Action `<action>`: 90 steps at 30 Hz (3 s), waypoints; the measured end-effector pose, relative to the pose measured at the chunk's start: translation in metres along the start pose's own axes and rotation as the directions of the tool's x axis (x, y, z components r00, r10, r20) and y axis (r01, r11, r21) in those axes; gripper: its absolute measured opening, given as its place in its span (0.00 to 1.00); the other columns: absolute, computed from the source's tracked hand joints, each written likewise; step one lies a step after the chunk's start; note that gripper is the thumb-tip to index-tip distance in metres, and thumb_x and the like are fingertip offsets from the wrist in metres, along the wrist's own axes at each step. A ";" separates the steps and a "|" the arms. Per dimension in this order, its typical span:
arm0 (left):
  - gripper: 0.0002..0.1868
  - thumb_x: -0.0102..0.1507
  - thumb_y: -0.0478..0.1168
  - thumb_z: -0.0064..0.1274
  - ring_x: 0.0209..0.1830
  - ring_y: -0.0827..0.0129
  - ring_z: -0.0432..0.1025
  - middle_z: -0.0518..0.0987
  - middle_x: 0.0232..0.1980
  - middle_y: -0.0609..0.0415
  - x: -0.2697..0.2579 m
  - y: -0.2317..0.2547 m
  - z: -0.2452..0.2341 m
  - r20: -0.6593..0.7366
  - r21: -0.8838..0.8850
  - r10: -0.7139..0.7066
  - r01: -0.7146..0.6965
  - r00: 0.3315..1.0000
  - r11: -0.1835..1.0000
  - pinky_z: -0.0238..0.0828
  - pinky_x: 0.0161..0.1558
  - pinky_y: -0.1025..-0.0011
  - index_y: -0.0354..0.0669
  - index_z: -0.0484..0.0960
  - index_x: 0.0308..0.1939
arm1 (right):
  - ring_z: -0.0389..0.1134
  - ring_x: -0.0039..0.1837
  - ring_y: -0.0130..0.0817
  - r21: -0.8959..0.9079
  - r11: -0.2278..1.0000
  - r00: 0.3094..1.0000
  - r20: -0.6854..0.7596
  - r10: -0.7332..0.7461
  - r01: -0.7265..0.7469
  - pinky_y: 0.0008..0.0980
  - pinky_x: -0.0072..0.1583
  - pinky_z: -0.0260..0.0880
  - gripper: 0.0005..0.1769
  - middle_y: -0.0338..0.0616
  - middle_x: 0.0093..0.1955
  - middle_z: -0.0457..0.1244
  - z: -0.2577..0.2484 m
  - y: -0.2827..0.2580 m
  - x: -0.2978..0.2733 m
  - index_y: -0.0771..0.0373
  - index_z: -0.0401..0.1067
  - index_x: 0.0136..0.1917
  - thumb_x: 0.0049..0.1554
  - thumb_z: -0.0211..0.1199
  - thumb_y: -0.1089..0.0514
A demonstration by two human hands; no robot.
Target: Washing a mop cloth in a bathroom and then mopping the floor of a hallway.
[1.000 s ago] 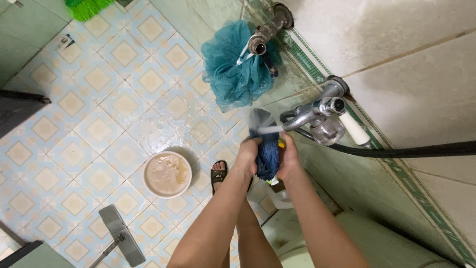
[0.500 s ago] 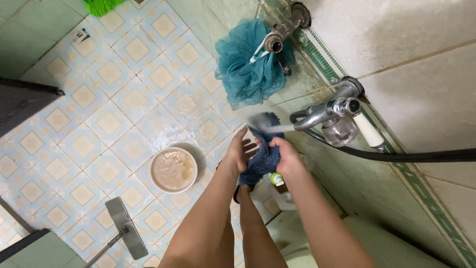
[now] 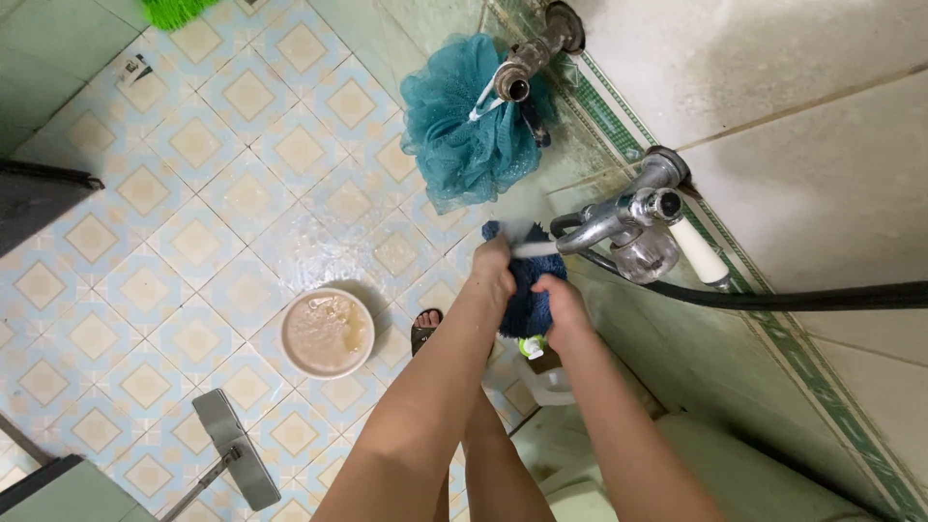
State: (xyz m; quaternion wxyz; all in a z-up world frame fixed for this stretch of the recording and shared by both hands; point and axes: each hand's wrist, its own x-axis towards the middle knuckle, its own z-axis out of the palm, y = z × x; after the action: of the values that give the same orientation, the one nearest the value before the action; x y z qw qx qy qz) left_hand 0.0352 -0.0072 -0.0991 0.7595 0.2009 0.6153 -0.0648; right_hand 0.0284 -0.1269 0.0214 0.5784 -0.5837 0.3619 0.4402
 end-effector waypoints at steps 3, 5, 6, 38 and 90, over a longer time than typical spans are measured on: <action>0.15 0.64 0.37 0.46 0.49 0.52 0.75 0.79 0.51 0.44 0.016 -0.027 0.003 -0.122 -0.411 0.023 -0.072 0.992 0.909 0.75 0.49 0.55 0.35 0.78 0.53 | 0.68 0.52 0.45 -0.112 0.990 0.979 -0.176 -0.105 0.086 0.48 0.55 0.69 0.23 0.49 0.53 0.66 0.010 0.008 -0.004 0.63 0.71 0.56 0.47 0.60 0.56; 0.15 0.64 0.37 0.47 0.48 0.54 0.74 0.79 0.51 0.44 -0.038 -0.005 -0.016 -0.145 -0.412 0.042 -0.099 0.989 0.906 0.74 0.49 0.56 0.36 0.78 0.53 | 0.67 0.55 0.45 0.026 0.997 0.986 -0.150 -0.073 0.078 0.48 0.57 0.70 0.24 0.50 0.57 0.65 -0.001 0.027 0.027 0.62 0.69 0.60 0.50 0.59 0.53; 0.14 0.64 0.37 0.48 0.48 0.55 0.74 0.78 0.51 0.45 -0.072 0.002 -0.002 -0.170 -0.411 0.054 -0.121 0.984 0.904 0.74 0.49 0.56 0.36 0.77 0.53 | 0.67 0.58 0.46 0.163 0.985 0.991 -0.125 -0.039 0.059 0.49 0.58 0.70 0.26 0.51 0.61 0.64 -0.007 0.038 0.041 0.61 0.67 0.63 0.53 0.57 0.51; 0.13 0.67 0.43 0.47 0.37 0.51 0.78 0.81 0.44 0.41 -0.021 0.031 -0.020 0.383 -0.125 -0.134 0.195 0.914 0.973 0.80 0.42 0.53 0.36 0.77 0.48 | 0.66 0.42 0.40 0.478 0.877 0.990 0.140 -0.029 -0.042 0.33 0.41 0.69 0.12 0.48 0.46 0.64 -0.018 0.047 0.117 0.65 0.68 0.50 0.51 0.58 0.71; 0.15 0.60 0.33 0.53 0.31 0.70 0.76 0.84 0.39 0.49 -0.162 0.027 -0.032 0.219 0.225 0.421 -0.465 0.881 0.856 0.74 0.34 0.72 0.29 0.82 0.49 | 0.72 0.54 0.46 0.171 0.959 0.970 0.123 0.208 -0.227 0.50 0.59 0.70 0.41 0.49 0.53 0.71 0.021 -0.030 -0.035 0.65 0.74 0.57 0.53 0.56 0.26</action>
State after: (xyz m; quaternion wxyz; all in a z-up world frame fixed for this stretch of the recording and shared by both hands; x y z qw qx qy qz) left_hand -0.0227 0.0056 0.0577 0.7665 0.4332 0.4740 0.0127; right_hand 0.0424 -0.1072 0.0659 0.5957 -0.4608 0.4326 0.4957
